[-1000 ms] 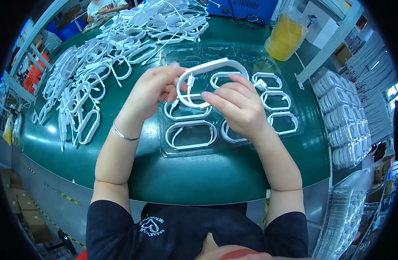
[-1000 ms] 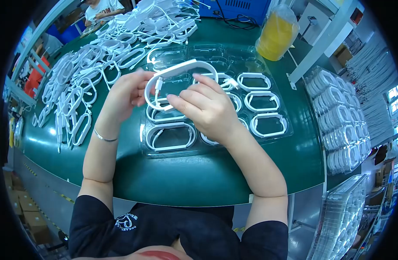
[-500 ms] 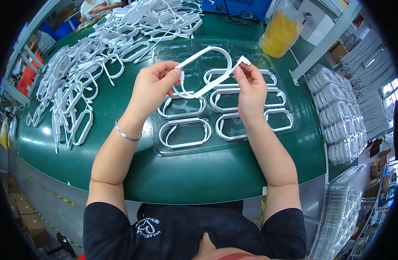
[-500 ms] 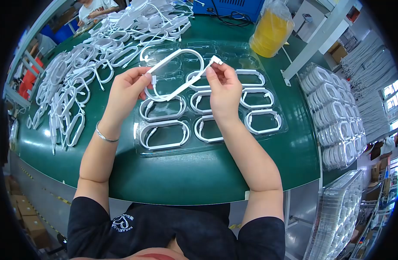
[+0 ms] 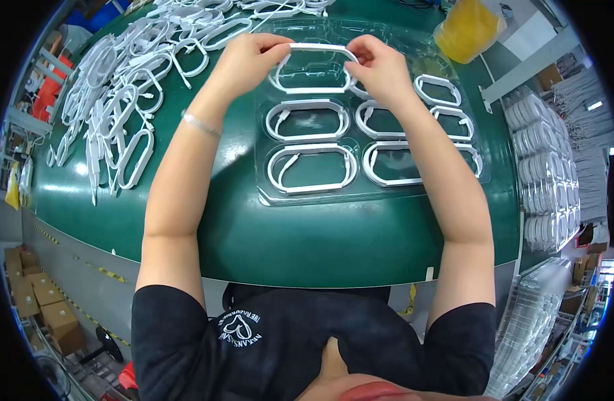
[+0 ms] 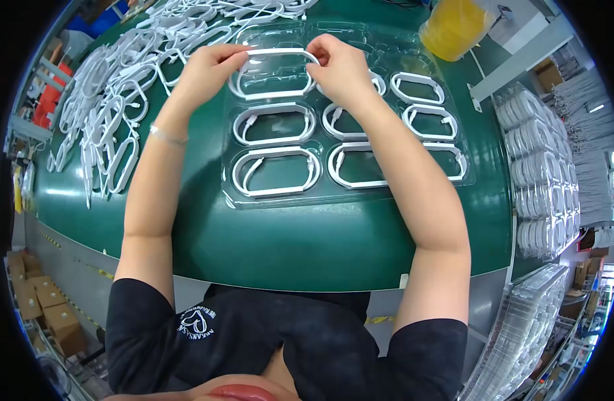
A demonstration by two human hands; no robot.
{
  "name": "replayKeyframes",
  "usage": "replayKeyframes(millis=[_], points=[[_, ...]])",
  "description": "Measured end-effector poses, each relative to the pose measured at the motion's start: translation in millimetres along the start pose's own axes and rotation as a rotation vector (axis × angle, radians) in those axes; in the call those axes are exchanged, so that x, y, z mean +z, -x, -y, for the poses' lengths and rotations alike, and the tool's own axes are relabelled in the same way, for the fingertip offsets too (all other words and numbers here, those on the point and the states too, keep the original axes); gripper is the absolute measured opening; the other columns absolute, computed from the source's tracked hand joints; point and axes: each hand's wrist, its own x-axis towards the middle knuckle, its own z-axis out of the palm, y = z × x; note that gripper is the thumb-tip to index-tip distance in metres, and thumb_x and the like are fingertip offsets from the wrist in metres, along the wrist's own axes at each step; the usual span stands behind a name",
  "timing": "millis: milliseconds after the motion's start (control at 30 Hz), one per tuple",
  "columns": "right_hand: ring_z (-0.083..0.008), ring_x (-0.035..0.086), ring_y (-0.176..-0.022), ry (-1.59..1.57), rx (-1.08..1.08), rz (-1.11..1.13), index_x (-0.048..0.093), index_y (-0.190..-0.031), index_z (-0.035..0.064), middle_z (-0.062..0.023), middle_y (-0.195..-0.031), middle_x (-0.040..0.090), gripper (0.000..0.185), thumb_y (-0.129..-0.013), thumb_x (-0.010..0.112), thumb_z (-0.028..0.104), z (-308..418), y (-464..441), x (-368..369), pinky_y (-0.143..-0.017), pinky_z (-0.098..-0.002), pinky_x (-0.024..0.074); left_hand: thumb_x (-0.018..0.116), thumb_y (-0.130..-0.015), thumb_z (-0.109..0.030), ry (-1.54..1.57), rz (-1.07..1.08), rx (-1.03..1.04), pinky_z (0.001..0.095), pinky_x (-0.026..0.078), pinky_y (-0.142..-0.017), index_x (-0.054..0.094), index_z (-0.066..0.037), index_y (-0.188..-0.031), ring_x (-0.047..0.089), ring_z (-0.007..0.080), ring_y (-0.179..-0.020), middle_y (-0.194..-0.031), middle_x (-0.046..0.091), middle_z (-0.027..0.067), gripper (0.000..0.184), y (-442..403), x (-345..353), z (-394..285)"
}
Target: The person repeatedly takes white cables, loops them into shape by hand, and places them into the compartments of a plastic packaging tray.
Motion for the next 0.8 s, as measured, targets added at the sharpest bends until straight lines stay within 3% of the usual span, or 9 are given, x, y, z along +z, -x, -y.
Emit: replayKeyframes(millis=[100, 133, 167, 267, 467, 567, 667, 733, 800], points=[[-0.0180, 0.060, -0.070, 0.177, -0.222, -0.028, 0.061, -0.095, 0.0024, -0.0076, -0.080, 0.063, 0.021, -0.075, 0.065, 0.003, -36, -26, 35, -0.066, -0.0286, 0.0499, 0.057, -0.089, -0.028, -0.270, -0.048, -0.042, 0.0293, 0.047, -0.065, 0.068, -0.009, -0.106, 0.062, 0.0190, -0.069, -0.082, 0.069, 0.0088, 0.028, -6, 19, 40], [-0.0255, 0.061, -0.076, 0.273, -0.260, -0.002, 0.062, -0.095, 0.0028, -0.0109, -0.087, 0.063, 0.022, -0.073, 0.065, 0.003, -40, -30, 42, -0.072, -0.0335, 0.0503, 0.055, -0.089, -0.029, -0.347, -0.020, -0.063, 0.0320, 0.049, -0.074, 0.069, -0.013, -0.107, 0.064, 0.0244, -0.084, -0.094, 0.069, 0.0117, 0.028, -1, 22, 39], [-0.0279, 0.061, -0.080, 0.338, -0.262, 0.066, 0.062, -0.094, 0.0030, -0.0119, -0.089, 0.063, 0.022, -0.072, 0.066, 0.004, -46, -31, 46, -0.075, -0.0355, 0.0495, 0.052, -0.090, -0.031, -0.497, 0.057, -0.009, 0.0445, 0.044, -0.092, 0.059, -0.020, -0.124, 0.053, 0.0298, -0.114, -0.125, 0.057, 0.0129, 0.037, 1, 28, 56], [-0.0302, 0.056, -0.096, 0.550, -0.299, 0.153, 0.065, -0.101, 0.0064, -0.0112, -0.102, 0.062, 0.029, -0.072, 0.069, 0.010, -48, -29, 44, -0.085, -0.0383, 0.0467, 0.043, -0.094, -0.037, -0.557, 0.256, -0.212, 0.0725, 0.016, -0.099, 0.016, -0.032, -0.147, 0.008, 0.0371, -0.141, -0.155, 0.008, 0.0058, 0.060, 21, 40, 53], [-0.0284, 0.054, -0.106, 0.969, -0.341, 0.247, 0.066, -0.109, 0.0133, -0.0079, -0.113, 0.060, 0.032, -0.079, 0.065, 0.024, -19, -15, 35, -0.092, -0.0404, 0.0434, 0.035, -0.095, -0.046, -0.673, 0.354, -0.175, 0.0729, 0.012, -0.101, 0.021, -0.030, -0.147, 0.011, 0.0392, -0.140, -0.155, 0.008, 0.0069, 0.056, 17, 36, 49], [-0.0301, 0.054, -0.110, 0.637, -0.286, 0.163, 0.062, -0.116, 0.0105, -0.0105, -0.121, 0.058, 0.037, -0.082, 0.064, 0.024, -20, -10, 23, -0.094, -0.0400, 0.0435, 0.044, -0.092, -0.047, -0.505, 0.124, -0.100, 0.0665, 0.023, -0.102, 0.031, -0.020, -0.143, 0.023, 0.0390, -0.137, -0.151, 0.022, 0.0126, 0.059, 46, 13, 43], [-0.0179, 0.056, -0.109, 0.147, -0.074, 0.171, 0.059, -0.121, 0.0083, -0.0080, -0.117, 0.060, 0.036, -0.087, 0.062, 0.020, 12, 13, -15, -0.093, -0.0277, 0.0424, 0.062, -0.084, -0.030, -0.714, -0.060, 0.030, 0.0458, 0.038, -0.101, 0.051, -0.011, -0.129, 0.044, 0.0331, -0.123, -0.136, 0.046, 0.0140, 0.050, 94, -38, 53], [-0.0134, 0.055, -0.107, -0.194, 0.071, 0.148, 0.060, -0.120, 0.0059, -0.0061, -0.114, 0.061, 0.032, -0.090, 0.060, 0.017, 21, 30, -30, -0.093, -0.0251, 0.0406, 0.069, -0.076, -0.017, -0.796, -0.164, -0.100, 0.0419, 0.043, -0.095, 0.053, -0.012, -0.126, 0.050, 0.0326, -0.114, -0.126, 0.052, 0.0127, 0.053, 127, -78, 57], [-0.0123, 0.055, -0.106, -0.322, 0.057, 0.169, 0.060, -0.119, 0.0043, -0.0060, -0.113, 0.062, 0.030, -0.092, 0.057, 0.016, 34, 40, -38, -0.093, -0.0249, 0.0405, 0.069, -0.075, -0.015, -1.025, -0.193, -0.340, 0.0428, 0.048, -0.085, 0.047, -0.018, -0.132, 0.055, 0.0320, -0.105, -0.115, 0.058, 0.0136, 0.061, 159, -107, 75]])
